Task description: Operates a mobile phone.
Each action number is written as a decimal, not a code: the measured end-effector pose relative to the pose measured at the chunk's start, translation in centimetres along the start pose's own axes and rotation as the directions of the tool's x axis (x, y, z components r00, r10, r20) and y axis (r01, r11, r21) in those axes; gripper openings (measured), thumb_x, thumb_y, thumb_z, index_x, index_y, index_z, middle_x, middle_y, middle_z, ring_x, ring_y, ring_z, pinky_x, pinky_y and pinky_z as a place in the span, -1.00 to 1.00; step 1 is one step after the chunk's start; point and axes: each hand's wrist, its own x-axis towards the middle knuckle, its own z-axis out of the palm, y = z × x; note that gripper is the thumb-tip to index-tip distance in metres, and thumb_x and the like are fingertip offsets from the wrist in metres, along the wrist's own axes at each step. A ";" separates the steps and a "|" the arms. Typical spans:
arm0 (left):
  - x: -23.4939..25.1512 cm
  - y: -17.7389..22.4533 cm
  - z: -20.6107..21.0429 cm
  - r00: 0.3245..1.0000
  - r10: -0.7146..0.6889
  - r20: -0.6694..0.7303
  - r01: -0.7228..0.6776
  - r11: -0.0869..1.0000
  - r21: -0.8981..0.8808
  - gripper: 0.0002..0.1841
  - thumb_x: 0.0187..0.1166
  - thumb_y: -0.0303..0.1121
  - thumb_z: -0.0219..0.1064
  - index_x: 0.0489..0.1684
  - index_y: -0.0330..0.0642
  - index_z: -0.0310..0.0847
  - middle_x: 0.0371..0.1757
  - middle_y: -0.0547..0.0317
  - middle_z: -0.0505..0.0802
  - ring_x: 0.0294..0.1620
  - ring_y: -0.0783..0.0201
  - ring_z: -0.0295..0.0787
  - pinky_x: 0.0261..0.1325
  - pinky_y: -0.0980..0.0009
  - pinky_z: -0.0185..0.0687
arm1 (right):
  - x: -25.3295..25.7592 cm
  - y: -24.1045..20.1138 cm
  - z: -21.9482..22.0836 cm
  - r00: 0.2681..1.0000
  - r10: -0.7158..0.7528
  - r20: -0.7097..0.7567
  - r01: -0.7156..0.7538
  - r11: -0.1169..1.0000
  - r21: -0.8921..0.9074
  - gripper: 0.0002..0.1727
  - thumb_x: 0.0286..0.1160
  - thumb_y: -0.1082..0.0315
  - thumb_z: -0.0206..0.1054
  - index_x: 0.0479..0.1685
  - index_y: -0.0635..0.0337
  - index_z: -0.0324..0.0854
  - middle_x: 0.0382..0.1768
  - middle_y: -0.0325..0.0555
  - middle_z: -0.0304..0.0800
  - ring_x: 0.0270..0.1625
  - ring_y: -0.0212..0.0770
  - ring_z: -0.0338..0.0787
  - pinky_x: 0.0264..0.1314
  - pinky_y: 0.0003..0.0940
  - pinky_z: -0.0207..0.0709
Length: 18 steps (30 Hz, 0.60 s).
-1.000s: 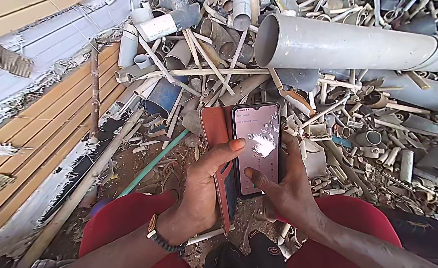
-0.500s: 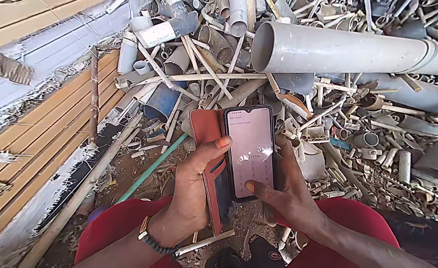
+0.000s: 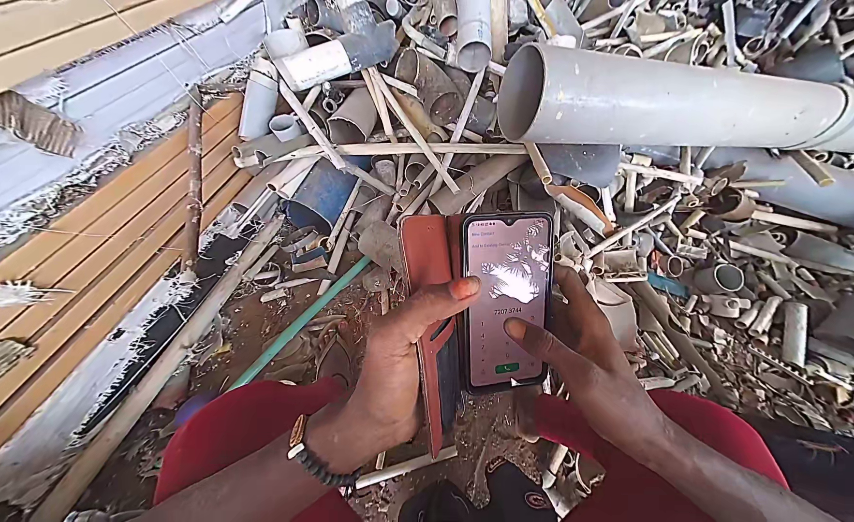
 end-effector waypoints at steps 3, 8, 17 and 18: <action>0.2 -0.8 0.3 0.999 -0.011 -0.038 0.013 0.999 0.045 -0.83 0.51 -0.32 0.22 -0.14 -0.09 0.73 -0.18 0.19 0.90 -0.05 0.44 0.87 0.11 0.47 0.79 | 0.0 0.8 0.6 1.000 0.009 -0.028 -0.009 1.000 -0.011 -0.14 0.35 0.23 0.47 0.62 0.26 0.05 0.17 -0.23 0.73 0.13 -0.52 0.82 0.15 -0.62 0.75; 0.5 -0.6 0.6 0.995 -0.028 -0.091 0.034 0.997 0.072 -0.77 0.52 -0.33 0.11 -0.18 -0.04 0.75 -0.19 0.20 0.90 -0.06 0.43 0.87 0.07 0.45 0.80 | 0.5 0.7 0.4 0.995 0.065 -0.077 -0.059 0.996 0.070 -0.41 0.41 0.35 0.06 0.54 0.15 0.24 0.09 -0.30 0.71 0.09 -0.55 0.80 0.12 -0.56 0.72; 0.6 -0.6 0.8 0.997 -0.008 -0.078 0.014 0.997 0.080 -0.79 0.50 -0.33 0.15 -0.13 0.00 0.73 -0.19 0.25 0.89 -0.06 0.46 0.86 0.07 0.47 0.79 | 0.4 0.7 0.6 0.995 -0.004 -0.096 0.002 1.000 -0.017 -0.40 0.39 0.38 0.21 0.50 0.18 0.23 0.01 -0.34 0.77 0.00 -0.58 0.84 0.03 -0.64 0.75; 0.6 -0.6 0.9 0.997 -0.004 -0.079 0.011 0.996 0.090 -0.79 0.51 -0.33 0.14 -0.13 0.01 0.72 -0.19 0.26 0.89 -0.05 0.47 0.85 0.08 0.48 0.78 | 0.5 0.6 0.6 0.995 -0.001 -0.102 -0.002 1.000 -0.031 -0.39 0.38 0.37 0.24 0.49 0.18 0.23 0.01 -0.33 0.78 -0.01 -0.58 0.85 0.01 -0.64 0.76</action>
